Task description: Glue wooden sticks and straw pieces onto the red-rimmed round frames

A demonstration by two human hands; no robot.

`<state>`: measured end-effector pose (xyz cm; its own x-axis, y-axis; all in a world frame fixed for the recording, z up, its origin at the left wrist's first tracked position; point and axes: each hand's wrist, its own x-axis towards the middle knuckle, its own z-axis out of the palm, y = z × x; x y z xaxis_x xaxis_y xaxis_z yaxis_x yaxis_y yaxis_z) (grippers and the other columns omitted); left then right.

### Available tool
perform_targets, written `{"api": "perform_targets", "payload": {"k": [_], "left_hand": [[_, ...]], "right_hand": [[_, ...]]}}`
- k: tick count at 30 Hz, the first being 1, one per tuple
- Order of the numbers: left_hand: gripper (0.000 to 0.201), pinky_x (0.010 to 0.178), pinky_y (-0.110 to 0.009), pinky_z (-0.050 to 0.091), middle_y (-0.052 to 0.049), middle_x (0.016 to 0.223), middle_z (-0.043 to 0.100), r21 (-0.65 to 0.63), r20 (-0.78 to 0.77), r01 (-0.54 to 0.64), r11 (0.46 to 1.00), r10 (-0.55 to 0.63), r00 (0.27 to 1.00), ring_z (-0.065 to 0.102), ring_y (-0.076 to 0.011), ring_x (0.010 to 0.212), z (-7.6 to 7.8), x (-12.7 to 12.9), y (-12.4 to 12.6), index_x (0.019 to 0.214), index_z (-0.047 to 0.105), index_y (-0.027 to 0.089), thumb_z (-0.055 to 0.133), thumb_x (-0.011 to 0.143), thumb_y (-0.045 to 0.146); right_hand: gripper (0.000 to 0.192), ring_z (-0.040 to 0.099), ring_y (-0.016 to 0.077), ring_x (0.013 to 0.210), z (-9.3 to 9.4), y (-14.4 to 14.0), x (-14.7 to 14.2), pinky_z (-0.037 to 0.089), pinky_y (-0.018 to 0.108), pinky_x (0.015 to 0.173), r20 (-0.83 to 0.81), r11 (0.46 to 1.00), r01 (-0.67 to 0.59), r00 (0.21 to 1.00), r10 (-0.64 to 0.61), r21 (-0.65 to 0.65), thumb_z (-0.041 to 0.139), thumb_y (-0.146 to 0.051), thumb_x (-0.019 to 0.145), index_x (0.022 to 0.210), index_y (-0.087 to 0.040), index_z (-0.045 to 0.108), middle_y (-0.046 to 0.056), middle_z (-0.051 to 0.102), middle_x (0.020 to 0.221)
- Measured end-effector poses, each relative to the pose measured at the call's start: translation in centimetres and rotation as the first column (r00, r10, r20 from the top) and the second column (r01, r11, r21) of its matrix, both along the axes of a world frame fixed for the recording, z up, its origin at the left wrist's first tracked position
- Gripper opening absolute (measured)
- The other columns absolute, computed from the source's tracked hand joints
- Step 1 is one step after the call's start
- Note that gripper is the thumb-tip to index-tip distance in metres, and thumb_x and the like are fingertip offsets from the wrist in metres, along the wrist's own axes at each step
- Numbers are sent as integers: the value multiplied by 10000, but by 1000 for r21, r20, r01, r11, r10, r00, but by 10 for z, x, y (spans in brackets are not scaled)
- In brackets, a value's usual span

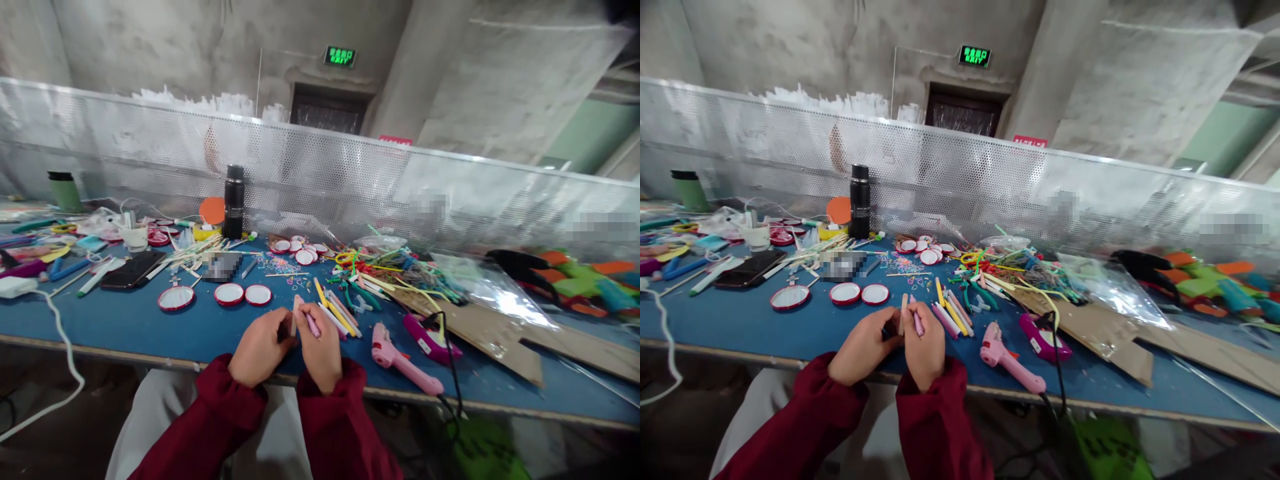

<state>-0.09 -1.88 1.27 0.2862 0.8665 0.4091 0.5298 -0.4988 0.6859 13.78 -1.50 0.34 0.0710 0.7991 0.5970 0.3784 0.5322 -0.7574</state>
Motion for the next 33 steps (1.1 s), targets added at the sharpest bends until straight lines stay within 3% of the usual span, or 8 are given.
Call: {"api": "perform_targets", "payload": {"k": [23, 33], "left_hand": [[102, 698, -296, 391, -15, 799, 636, -27, 43, 37, 999, -36, 998, 543, -190, 747, -2, 0, 0, 805, 528, 217, 515, 899, 256], [268, 684, -287, 397, -28, 787, 629, -37, 163, 56, 998, -49, 985, 536, -186, 733, -4, 3, 1, 819, 560, 210, 394, 977, 348]], "right_hand": [[212, 552, 135, 696, 2, -2, -1, 436, 234, 661, -9, 1000, 22, 1000, -22, 11, 527, -348, 945, 789, -213, 577, -18, 604, 728], [180, 588, 157, 748, 0, -2, 0, 452, 255, 716, 25, 1000, 19, 1000, -19, -19, 540, -332, 932, 817, -215, 615, -3, 643, 780]]}}
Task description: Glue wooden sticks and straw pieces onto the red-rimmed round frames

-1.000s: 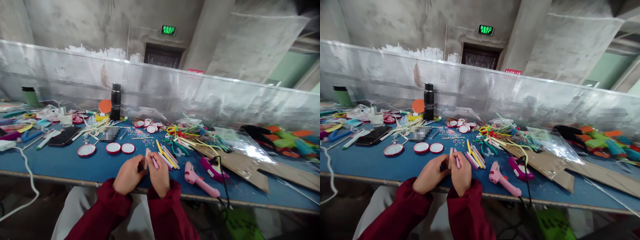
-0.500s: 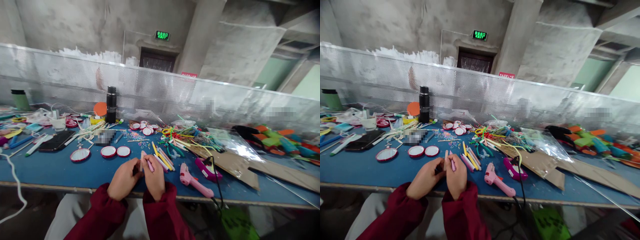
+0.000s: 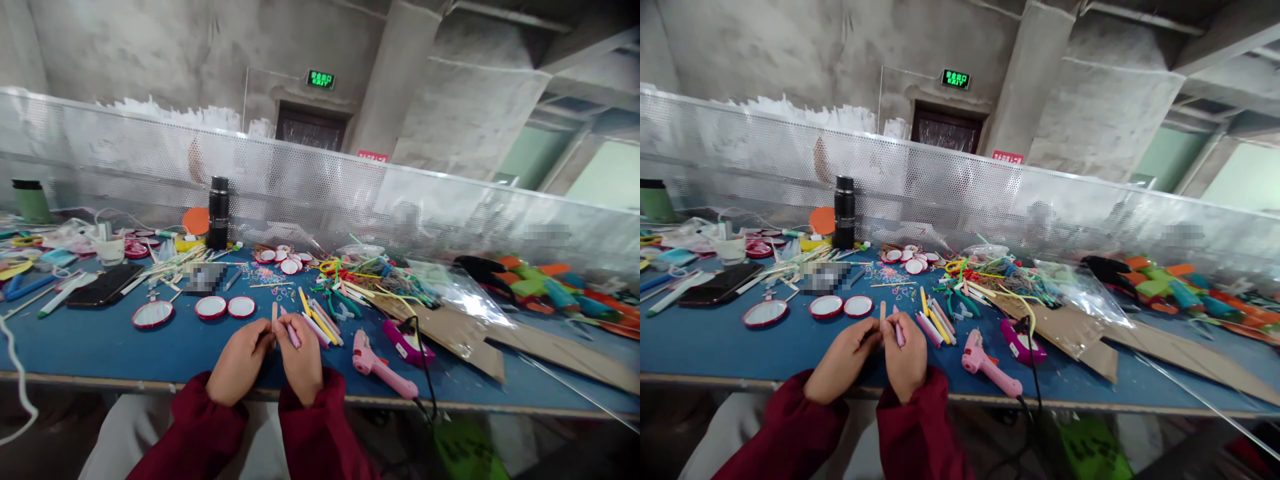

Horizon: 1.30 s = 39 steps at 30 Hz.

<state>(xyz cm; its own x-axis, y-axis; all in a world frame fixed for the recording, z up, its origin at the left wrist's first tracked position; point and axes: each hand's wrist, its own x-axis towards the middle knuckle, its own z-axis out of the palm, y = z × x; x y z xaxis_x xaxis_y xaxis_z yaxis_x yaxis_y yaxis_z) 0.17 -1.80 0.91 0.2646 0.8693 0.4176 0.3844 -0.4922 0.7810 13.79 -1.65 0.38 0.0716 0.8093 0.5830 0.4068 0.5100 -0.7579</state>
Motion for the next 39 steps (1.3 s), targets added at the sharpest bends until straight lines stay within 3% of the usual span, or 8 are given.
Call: {"api": "perform_targets", "payload": {"k": [6, 11, 20, 39], "left_hand": [[269, 716, -292, 405, -27, 809, 635, 24, -30, -21, 999, 22, 999, 544, -185, 750, -1, 0, 1, 855, 592, 207, 372, 980, 297], [119, 740, -297, 424, -34, 835, 658, 37, -78, -47, 998, 50, 996, 572, -195, 787, 0, -2, 1, 844, 596, 204, 500, 897, 250], [29, 722, -292, 412, -10, 815, 653, 37, -125, -49, 998, 53, 991, 559, -179, 761, -1, -2, 1, 815, 555, 205, 565, 833, 184], [115, 763, -287, 442, -33, 883, 686, 69, -233, -88, 994, 102, 967, 637, -196, 853, 5, -2, -5, 919, 591, 216, 551, 836, 147]], "right_hand": [[168, 578, 145, 727, -2, 1, 0, 441, 243, 706, -2, 1000, 1, 1000, 0, 9, 547, -321, 926, 816, -211, 610, -14, 631, 759], [185, 565, 139, 717, -1, 2, 1, 432, 234, 691, -23, 1000, -1, 1000, 2, 17, 540, -330, 930, 808, -205, 601, -18, 616, 743], [194, 556, 144, 714, 0, 2, 1, 434, 243, 702, -1, 1000, -6, 1000, 6, 18, 525, -348, 938, 822, -205, 587, -12, 603, 741], [210, 589, 158, 755, 1, 1, 1, 437, 253, 699, 49, 999, 45, 998, -46, 19, 518, -383, 939, 857, -206, 597, 6, 643, 789]]}}
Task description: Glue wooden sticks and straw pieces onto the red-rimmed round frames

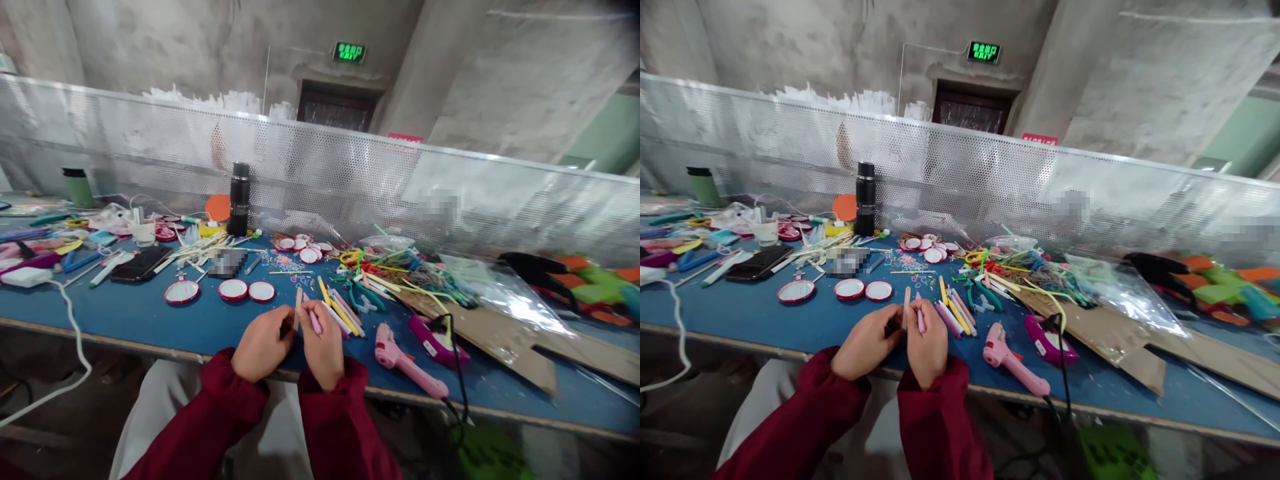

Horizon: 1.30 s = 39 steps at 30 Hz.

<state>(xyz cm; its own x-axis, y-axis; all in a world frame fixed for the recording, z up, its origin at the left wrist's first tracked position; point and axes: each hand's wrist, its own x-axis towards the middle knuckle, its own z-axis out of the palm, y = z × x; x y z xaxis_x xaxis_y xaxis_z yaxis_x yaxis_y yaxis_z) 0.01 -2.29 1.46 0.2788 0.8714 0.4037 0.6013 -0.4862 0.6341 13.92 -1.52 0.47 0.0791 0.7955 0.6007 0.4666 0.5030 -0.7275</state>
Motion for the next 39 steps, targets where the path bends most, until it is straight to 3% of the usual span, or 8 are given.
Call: {"api": "perform_targets", "payload": {"k": [33, 39], "left_hand": [[82, 626, -289, 323, -7, 776, 617, 41, -46, -32, 999, 34, 998, 530, -174, 699, -1, 1, -1, 801, 490, 222, 516, 835, 152], [134, 676, -281, 369, -23, 809, 661, 11, 10, -21, 1000, 21, 1000, 579, -182, 747, 0, 1, -1, 800, 530, 217, 474, 921, 227]], "right_hand": [[213, 570, 159, 726, 0, 0, 0, 440, 259, 709, 28, 1000, -20, 999, 21, -22, 512, -374, 941, 820, -213, 581, -8, 608, 746], [225, 577, 164, 746, 1, -1, 0, 446, 264, 720, 30, 999, -22, 999, 23, -26, 510, -385, 938, 817, -211, 586, 3, 628, 778]]}}
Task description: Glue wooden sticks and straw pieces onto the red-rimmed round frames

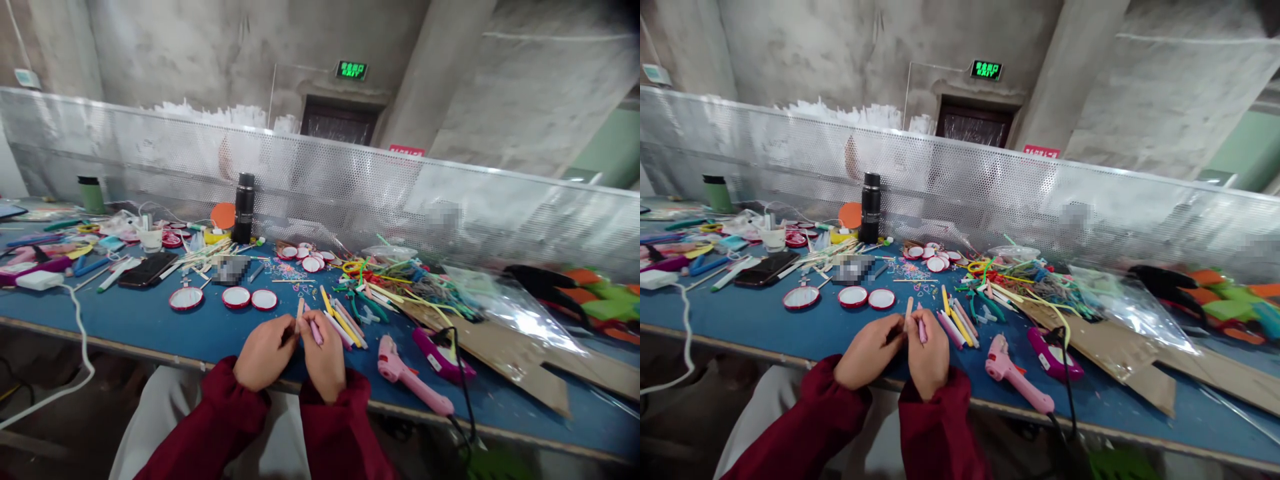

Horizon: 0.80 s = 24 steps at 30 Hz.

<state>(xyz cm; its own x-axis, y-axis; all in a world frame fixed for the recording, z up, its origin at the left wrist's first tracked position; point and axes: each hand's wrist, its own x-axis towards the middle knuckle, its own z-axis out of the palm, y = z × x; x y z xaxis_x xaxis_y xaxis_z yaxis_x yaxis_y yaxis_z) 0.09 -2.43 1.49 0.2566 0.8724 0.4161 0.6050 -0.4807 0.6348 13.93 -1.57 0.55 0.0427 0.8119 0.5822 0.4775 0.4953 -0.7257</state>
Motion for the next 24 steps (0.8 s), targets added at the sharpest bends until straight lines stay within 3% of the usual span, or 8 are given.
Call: {"api": "perform_targets", "payload": {"k": [5, 24], "left_hand": [[234, 715, -280, 406, -31, 840, 691, -23, 43, 32, 999, -31, 999, 616, -183, 778, 2, 0, -1, 826, 573, 216, 410, 983, 279], [204, 742, -283, 418, -39, 846, 687, -31, 30, 28, 999, -27, 999, 622, -183, 797, 2, -1, -1, 835, 582, 213, 424, 963, 227]], "right_hand": [[224, 574, 163, 732, 0, 1, 0, 446, 265, 703, -2, 1000, 2, 1000, -2, -9, 508, -389, 939, 820, -215, 584, 2, 624, 772], [223, 579, 171, 768, 0, 0, 0, 451, 267, 722, -11, 1000, 6, 1000, -6, -2, 513, -388, 936, 828, -212, 597, 13, 642, 803]]}}
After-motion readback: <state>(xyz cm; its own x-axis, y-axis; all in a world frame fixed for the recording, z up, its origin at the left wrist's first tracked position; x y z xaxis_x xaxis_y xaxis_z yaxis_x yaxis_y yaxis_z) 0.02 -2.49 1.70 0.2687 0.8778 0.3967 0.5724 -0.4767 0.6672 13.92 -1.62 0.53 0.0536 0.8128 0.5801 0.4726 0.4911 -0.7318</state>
